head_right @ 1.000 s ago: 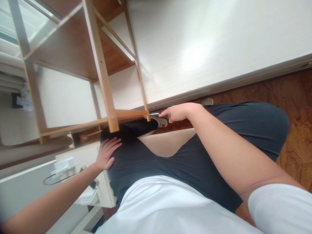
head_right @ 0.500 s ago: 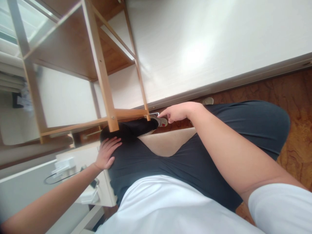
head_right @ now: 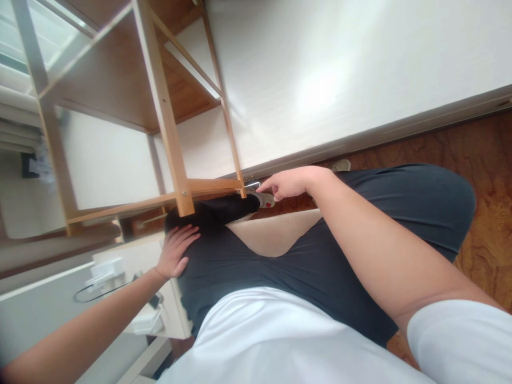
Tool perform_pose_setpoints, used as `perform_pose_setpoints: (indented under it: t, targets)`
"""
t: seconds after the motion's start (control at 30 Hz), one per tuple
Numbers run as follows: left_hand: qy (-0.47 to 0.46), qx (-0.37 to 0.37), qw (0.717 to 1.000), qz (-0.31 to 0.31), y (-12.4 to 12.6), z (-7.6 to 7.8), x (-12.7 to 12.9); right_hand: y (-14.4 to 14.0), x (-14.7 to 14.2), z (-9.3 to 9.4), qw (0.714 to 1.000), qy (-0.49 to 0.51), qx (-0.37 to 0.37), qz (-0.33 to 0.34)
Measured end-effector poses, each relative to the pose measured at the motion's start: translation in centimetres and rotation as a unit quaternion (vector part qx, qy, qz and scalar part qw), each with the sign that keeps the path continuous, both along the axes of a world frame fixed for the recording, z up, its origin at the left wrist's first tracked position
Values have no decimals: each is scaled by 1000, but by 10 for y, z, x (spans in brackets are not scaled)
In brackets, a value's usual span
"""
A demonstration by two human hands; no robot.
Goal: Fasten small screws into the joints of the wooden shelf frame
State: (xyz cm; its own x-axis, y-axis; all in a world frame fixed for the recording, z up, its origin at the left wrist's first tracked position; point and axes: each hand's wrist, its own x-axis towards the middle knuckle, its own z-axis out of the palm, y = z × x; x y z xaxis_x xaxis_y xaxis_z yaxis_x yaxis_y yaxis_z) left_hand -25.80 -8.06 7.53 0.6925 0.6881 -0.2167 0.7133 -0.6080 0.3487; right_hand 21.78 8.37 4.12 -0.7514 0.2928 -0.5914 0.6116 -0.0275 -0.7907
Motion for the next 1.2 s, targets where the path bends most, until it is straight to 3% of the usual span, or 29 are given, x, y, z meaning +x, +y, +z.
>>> perform_pose_setpoints:
  t: [1.2]
  targets:
    - [0, 3, 1000, -7, 0, 0, 0, 2, -1, -1, 997, 55, 35, -39]
